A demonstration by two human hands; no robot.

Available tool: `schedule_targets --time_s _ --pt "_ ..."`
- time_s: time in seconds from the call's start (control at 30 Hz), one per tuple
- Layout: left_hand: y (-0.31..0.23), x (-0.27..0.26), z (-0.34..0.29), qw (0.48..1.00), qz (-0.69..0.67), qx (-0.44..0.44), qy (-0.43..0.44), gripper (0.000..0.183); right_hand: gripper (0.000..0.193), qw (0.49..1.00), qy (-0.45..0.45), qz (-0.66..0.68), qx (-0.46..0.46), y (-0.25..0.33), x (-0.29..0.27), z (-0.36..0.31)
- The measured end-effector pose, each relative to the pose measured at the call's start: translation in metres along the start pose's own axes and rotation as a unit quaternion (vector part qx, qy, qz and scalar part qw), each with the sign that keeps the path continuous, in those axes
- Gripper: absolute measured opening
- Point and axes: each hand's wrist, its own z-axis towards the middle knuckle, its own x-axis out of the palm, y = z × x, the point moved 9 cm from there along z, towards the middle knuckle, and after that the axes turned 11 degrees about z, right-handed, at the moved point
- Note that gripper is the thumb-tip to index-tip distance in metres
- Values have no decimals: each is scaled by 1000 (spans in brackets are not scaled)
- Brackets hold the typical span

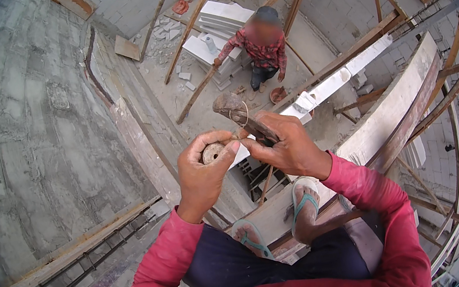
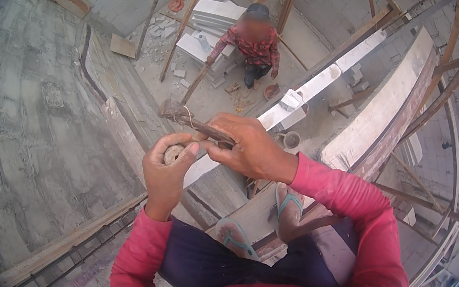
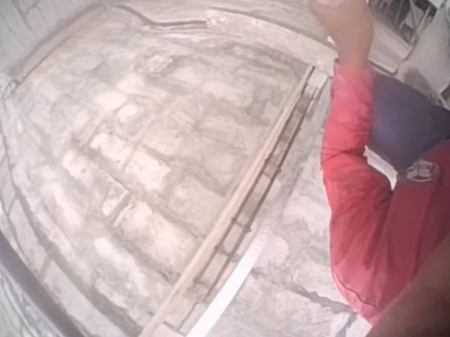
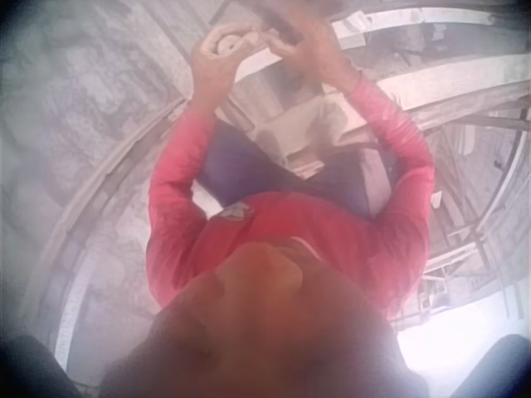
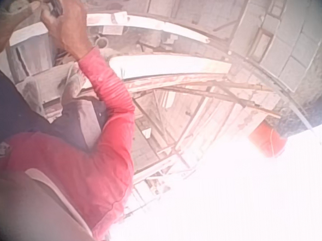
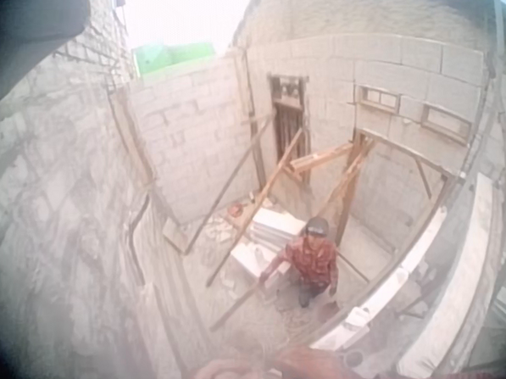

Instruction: The person strips insulation from electrical wires, twists the exposed strands, and secures them to a wooden beam using a nail. The person repeats this process for multiple wires while sitting on a scaffold in a construction area.

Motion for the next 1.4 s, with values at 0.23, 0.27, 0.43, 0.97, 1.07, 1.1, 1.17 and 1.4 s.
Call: schedule_targets --time_s 0.23,0.27,0.43,0.97,1.07,1.1,1.17,1.4 --pt "-1 1 -3 1000 12 14 10 23 26 1000 10 -25 1 1 2 0" --pt "-1 2 -3 1000 15 18 11 24 26 999 7 -32 -3 2 3 0" --pt "10 9 -2 998 -68 -6 18 29 24 997 -26 -48 -47 3 6 2" --pt "25 11 0 988 -138 -67 14 28 18 994 -30 67 75 -24 5 3" --pt "29 10 1 980 -183 -71 6 30 18 996 -14 52 74 -23 4 1" --pt "30 10 1 980 -188 -71 10 30 19 997 -15 44 54 -20 4 0" --pt "31 11 1 978 -194 -71 13 30 21 999 -15 28 27 -18 4 0" --pt "31 14 1 983 -174 -56 8 25 25 996 -36 -19 -76 -5 9 3"
